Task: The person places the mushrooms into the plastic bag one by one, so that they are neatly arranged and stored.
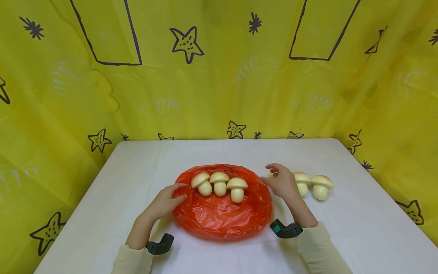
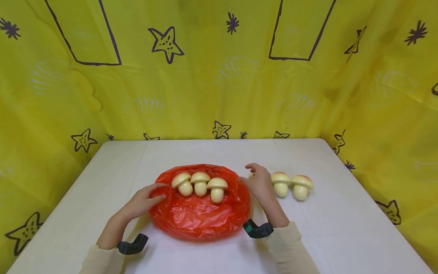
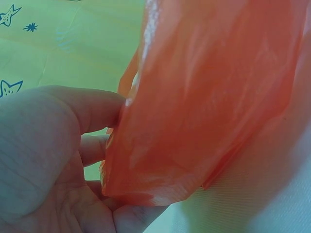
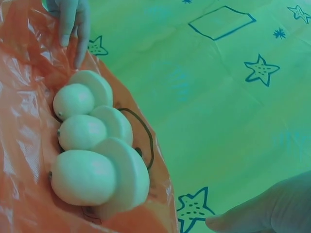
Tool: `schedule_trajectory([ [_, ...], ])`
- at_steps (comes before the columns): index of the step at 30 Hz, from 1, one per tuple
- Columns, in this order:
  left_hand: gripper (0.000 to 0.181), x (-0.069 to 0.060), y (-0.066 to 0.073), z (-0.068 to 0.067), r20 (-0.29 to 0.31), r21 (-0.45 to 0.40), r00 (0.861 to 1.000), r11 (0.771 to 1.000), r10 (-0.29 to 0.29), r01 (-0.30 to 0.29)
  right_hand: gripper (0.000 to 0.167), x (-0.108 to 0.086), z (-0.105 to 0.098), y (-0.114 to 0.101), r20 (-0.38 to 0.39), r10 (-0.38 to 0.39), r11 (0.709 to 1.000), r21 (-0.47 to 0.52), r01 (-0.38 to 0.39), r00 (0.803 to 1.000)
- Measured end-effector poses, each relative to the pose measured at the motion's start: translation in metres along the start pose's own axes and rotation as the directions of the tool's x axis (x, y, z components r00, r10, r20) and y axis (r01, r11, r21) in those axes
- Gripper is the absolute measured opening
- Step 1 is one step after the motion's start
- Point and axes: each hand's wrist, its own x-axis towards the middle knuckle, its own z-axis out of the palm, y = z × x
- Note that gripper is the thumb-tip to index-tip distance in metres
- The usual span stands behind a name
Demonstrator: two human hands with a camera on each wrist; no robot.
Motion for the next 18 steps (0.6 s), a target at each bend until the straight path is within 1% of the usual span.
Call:
schedule_trajectory([
  [5,0.035,0.001,-0.001,0.0,0.004,-0.002,1.0,1.0,-0.007,0.007,0.045,0.002,-0.004,0.005,-0.001,0.016,1.0,-0.017,-0.016,1.0],
  [11,0.035,0.0,-0.002,0.0,0.002,0.002,1.0,1.0,-0.009,0.009,0.042,0.001,-0.009,0.009,-0.03,-0.017,1.0,-0.024,0.017,0.999],
  [18,0.035,0.0,-0.001,0.0,0.01,-0.002,1.0,1.0,-0.017,0.017,0.043,0.001,-0.015,0.012,-0.035,-0.008,0.999,-0.032,0.007,0.999],
])
